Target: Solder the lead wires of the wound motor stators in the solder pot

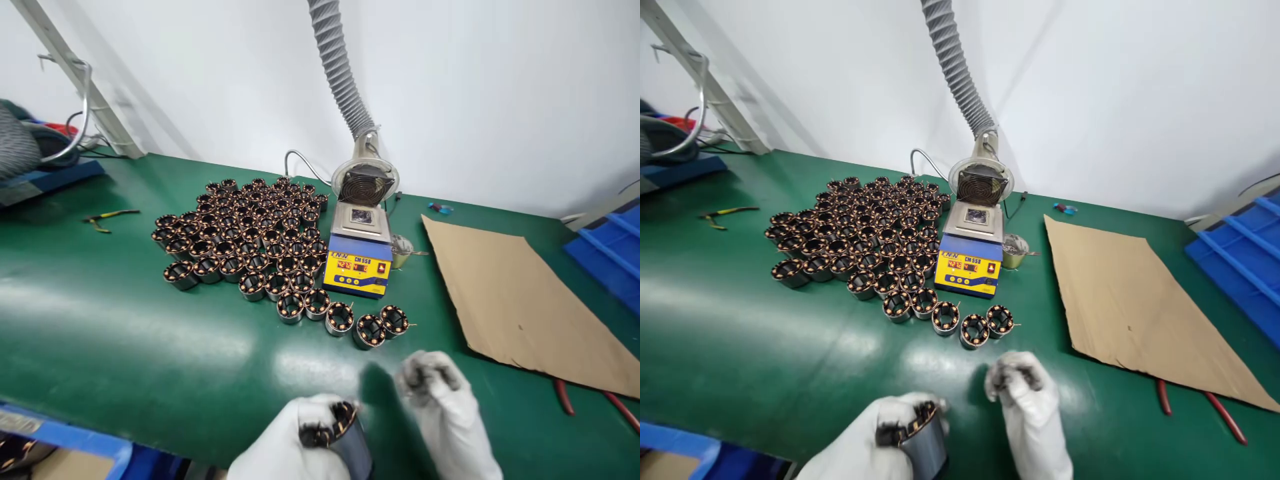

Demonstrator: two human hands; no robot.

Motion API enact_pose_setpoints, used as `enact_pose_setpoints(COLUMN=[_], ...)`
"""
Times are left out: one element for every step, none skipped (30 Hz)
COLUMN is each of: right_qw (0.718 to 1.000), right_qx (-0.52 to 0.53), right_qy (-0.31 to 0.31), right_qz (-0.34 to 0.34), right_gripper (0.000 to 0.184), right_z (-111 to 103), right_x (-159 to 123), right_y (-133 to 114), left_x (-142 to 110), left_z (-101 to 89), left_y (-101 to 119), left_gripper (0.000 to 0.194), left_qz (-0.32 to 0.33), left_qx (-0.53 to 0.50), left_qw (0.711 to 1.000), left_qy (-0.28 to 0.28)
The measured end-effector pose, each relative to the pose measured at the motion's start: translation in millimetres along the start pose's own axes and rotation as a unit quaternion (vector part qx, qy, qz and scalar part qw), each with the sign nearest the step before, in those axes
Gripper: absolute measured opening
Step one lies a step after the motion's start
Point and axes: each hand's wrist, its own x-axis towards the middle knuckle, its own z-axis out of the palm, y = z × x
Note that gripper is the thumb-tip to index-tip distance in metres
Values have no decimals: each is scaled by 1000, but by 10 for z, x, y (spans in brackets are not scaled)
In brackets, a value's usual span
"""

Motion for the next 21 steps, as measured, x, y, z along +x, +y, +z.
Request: enact_pose_setpoints(right_qw=[998, 990, 977, 961, 945, 933, 925, 921, 917, 915, 913, 910, 908, 907, 907, 906, 905, 903, 900, 898, 898], right_qx=[-13, -19, -9, 17, 54, 95, 132, 163, 185, 199, 209, 216, 223, 227, 227, 225, 222, 220, 219, 218, 219], right_qy=[-38, -79, -117, -144, -158, -156, -142, -124, -113, -108, -108, -110, -113, -115, -120, -129, -143, -157, -169, -174, -171], right_qz=[55, 116, 178, 235, 280, 310, 326, 333, 334, 334, 334, 337, 337, 336, 334, 334, 334, 335, 337, 340, 342], right_gripper=[22, 27, 35, 41, 44, 42, 38, 34, 33, 32, 31, 30, 29, 27, 25, 25, 26, 29, 31, 33, 35], right_z=[10, 31, 61, 94, 125, 149, 164, 168, 163, 150, 134, 117, 103, 92, 85, 81, 79, 79, 82, 87, 96], right_x=[-30, -74, -130, -188, -242, -285, -315, -331, -334, -329, -319, -309, -300, -293, -289, -286, -283, -280, -276, -271, -267], right_y=[72, 156, 245, 331, 408, 472, 523, 563, 592, 614, 630, 643, 654, 662, 668, 673, 677, 679, 682, 684, 686], left_x=[42, 86, 125, 154, 170, 173, 164, 148, 130, 116, 113, 122, 145, 180, 222, 268, 310, 345, 369, 380, 380], left_z=[-28, -55, -79, -97, -108, -110, -106, -98, -88, -77, -68, -61, -55, -52, -52, -56, -63, -75, -88, -99, -104], left_y=[40, 80, 114, 139, 154, 161, 162, 162, 164, 172, 183, 196, 207, 211, 209, 200, 186, 172, 161, 155, 155], left_gripper=[42, 44, 44, 40, 36, 37, 45, 57, 68, 75, 74, 64, 48, 32, 19, 14, 19, 25, 31, 36, 38], left_qz=[-2, -1, 4, 12, 27, 51, 87, 128, 168, 200, 224, 239, 248, 251, 241, 207, 155, 98, 52, 23, 8], left_qx=[-1, 8, 33, 66, 106, 150, 195, 240, 276, 296, 303, 297, 283, 260, 225, 179, 123, 62, 6, -32, -48], left_qw=[1000, 1000, 999, 997, 993, 985, 974, 958, 942, 931, 925, 923, 926, 931, 942, 958, 972, 979, 976, 969, 965], left_qy=[13, 20, 21, 27, 42, 60, 79, 89, 88, 77, 58, 43, 38, 44, 61, 88, 126, 170, 214, 245, 258])
